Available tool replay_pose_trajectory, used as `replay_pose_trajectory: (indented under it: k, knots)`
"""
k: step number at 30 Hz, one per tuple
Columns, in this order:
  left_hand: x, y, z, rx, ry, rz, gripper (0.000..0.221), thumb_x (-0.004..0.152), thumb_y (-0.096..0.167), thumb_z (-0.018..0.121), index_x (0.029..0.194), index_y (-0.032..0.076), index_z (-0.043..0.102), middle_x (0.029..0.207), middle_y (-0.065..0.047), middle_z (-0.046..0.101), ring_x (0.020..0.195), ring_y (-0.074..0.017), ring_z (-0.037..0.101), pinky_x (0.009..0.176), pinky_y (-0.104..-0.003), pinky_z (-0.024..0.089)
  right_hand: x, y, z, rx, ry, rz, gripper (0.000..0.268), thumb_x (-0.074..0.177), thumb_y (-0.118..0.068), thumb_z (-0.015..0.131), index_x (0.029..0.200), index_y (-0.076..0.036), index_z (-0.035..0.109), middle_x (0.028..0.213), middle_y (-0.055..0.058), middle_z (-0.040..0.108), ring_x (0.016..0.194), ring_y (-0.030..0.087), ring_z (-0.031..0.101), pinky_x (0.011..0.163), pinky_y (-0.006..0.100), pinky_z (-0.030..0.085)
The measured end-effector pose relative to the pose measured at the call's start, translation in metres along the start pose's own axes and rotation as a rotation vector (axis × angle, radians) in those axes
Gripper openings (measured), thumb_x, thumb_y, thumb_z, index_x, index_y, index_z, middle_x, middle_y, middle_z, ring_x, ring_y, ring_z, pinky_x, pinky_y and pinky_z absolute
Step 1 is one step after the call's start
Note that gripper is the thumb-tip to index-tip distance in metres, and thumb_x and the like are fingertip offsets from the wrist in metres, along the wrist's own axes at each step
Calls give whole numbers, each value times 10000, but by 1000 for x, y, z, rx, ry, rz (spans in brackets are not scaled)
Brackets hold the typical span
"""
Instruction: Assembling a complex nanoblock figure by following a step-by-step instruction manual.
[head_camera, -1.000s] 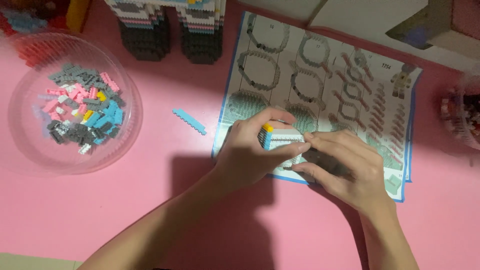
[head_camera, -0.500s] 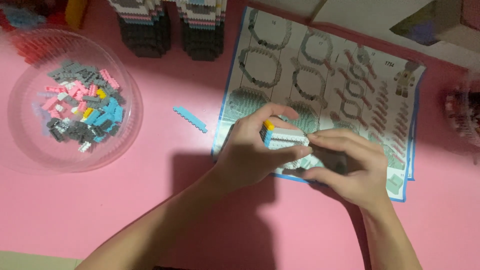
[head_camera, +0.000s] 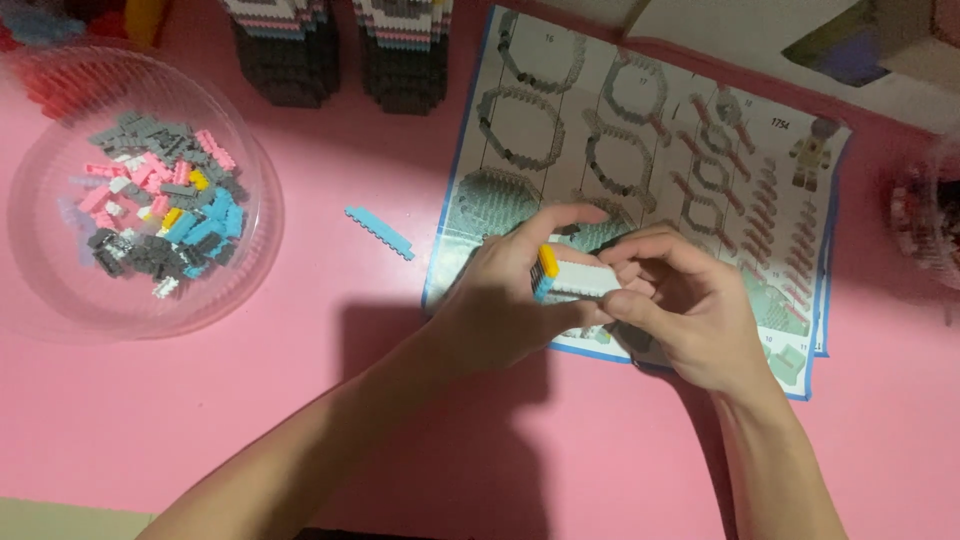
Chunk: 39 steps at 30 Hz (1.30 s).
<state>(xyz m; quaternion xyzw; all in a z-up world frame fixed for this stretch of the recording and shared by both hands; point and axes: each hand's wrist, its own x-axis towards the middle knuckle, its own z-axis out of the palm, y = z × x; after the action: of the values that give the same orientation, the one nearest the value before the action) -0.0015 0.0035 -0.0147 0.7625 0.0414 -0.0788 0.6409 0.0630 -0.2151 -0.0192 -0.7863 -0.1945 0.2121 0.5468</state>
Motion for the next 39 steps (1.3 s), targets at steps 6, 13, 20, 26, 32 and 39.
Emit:
replay_pose_trajectory:
  k: [6, 13, 20, 26, 32, 39]
  knots:
    - [0, 3, -7, -82, -92, -46, 863, 681, 544, 704, 1481, 256, 556, 1176, 6, 849, 979, -130, 781, 844, -274, 597, 4, 1, 1, -66, 9, -95, 241, 894, -91, 797, 1124, -36, 747, 1123, 84, 701, 1008, 160, 644, 874, 269, 499]
    - [-1, 26, -3, -401, -24, -266, 712, 804, 410, 676, 1480, 189, 655, 1039, 1, 792, 793, -101, 686, 648, -253, 548, -1, 13, 5, -5, 167, -69, 266, 1021, -269, 674, 1187, -61, 686, 1131, 20, 710, 981, 127, 652, 901, 270, 492]
    - [0, 25, 2, -558, 20, -280, 581, 851, 387, 678, 1364, 119, 739, 982, -22, 771, 688, -111, 615, 588, -316, 593, -5, -9, 2, 123, 63, 154, 257, 1002, -319, 675, 965, -81, 586, 670, 12, 473, 530, 155, 489, 481, 289, 382]
    - [2, 14, 6, -469, 82, -156, 610, 847, 429, 668, 1330, 65, 751, 904, 6, 766, 741, -90, 668, 649, -247, 533, -6, -31, 8, 245, -176, 205, 565, 1009, -410, 613, 754, 76, 749, 363, 155, 514, 321, 237, 517, 427, 348, 511]
    - [2, -1, 10, -528, 109, -89, 541, 892, 401, 687, 1275, 26, 761, 838, -33, 749, 726, -117, 664, 679, -275, 527, -8, -3, 16, 457, -149, 33, 423, 1053, -142, 585, 696, 72, 656, 454, 263, 646, 238, 222, 617, 161, 280, 475]
    - [4, -24, 21, -679, 131, 94, 417, 1001, 318, 733, 1159, -67, 767, 858, -161, 779, 782, -173, 700, 823, -319, 579, -6, -5, 28, 594, -166, -19, 455, 1092, -247, 532, 817, 82, 686, 497, 293, 669, 289, 253, 665, 227, 317, 549]
